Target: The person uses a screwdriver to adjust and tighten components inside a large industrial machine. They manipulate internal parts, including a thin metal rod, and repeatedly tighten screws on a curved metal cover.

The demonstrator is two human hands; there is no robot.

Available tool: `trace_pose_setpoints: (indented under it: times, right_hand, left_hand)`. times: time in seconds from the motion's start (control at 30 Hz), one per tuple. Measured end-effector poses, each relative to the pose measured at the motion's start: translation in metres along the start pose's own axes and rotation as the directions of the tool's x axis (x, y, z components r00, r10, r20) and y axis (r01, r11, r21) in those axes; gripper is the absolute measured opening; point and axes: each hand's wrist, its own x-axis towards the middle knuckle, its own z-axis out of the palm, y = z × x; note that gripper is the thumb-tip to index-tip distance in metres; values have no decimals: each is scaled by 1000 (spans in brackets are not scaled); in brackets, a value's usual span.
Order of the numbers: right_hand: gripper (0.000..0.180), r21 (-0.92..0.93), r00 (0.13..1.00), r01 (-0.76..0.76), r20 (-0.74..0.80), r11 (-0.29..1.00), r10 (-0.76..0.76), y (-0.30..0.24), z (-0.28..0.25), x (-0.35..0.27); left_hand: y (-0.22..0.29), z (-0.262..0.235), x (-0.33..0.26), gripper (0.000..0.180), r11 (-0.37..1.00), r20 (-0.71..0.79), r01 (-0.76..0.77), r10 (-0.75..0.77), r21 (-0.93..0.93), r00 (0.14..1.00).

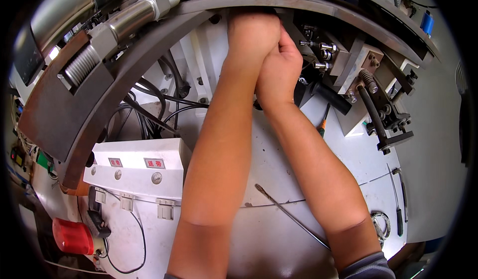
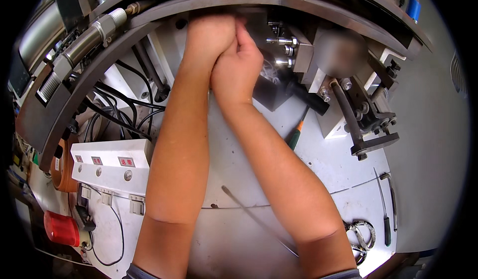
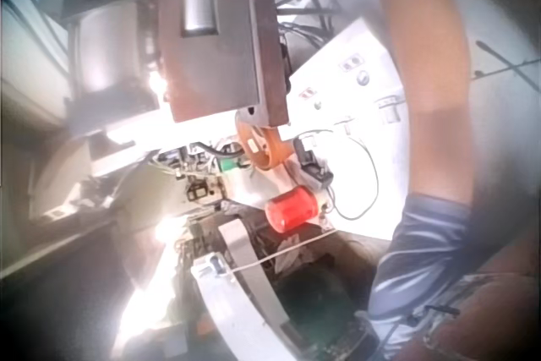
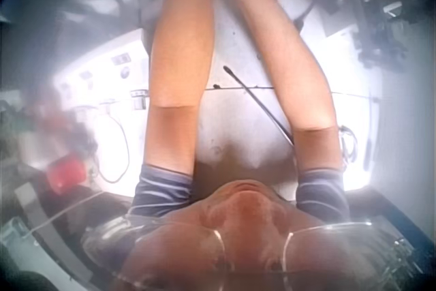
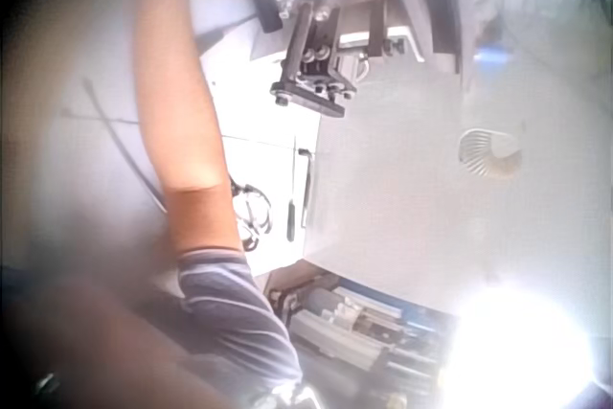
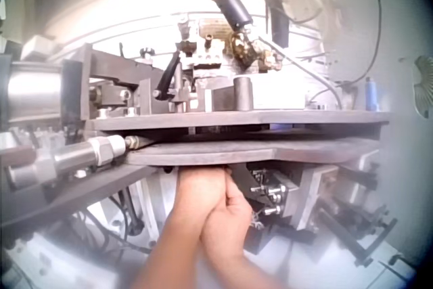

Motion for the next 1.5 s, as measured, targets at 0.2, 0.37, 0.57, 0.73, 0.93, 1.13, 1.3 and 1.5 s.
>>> trace_pose_setpoints:
  times: [0.2,0.37,0.57,0.73,0.93,1.13,1.3,1.5]
  right_hand:
    - [37,425,976,-215,67,879,207,-3,3,-3]
    - [41,466,962,-270,100,843,253,-9,1,-6]
    - [45,407,970,-241,98,881,220,-10,4,-11]
    - [39,380,975,-220,108,899,193,-4,-8,-2]
    - [32,-179,997,53,60,982,-43,-3,-13,9]
    - [32,-162,999,47,-10,986,-49,5,-20,8]
    - [30,94,997,-36,66,995,30,8,-23,11]
    - [29,79,998,27,60,996,-31,-1,-15,15]
  left_hand:
    - [4,-7,3,32,995,48,70,-74,76,996]
    - [12,-12,-4,30,990,97,137,-134,-20,986]
    - [4,-7,2,28,997,73,68,-66,-23,995]
    - [13,-3,-3,21,999,-15,35,-36,-31,999]
    - [-8,15,2,18,989,-148,-142,137,-27,980]
    - [21,11,-4,19,932,79,100,-77,-348,994]
    - [10,24,-5,19,929,-91,73,-114,-362,989]
    - [9,18,-3,20,876,72,168,-152,-452,986]
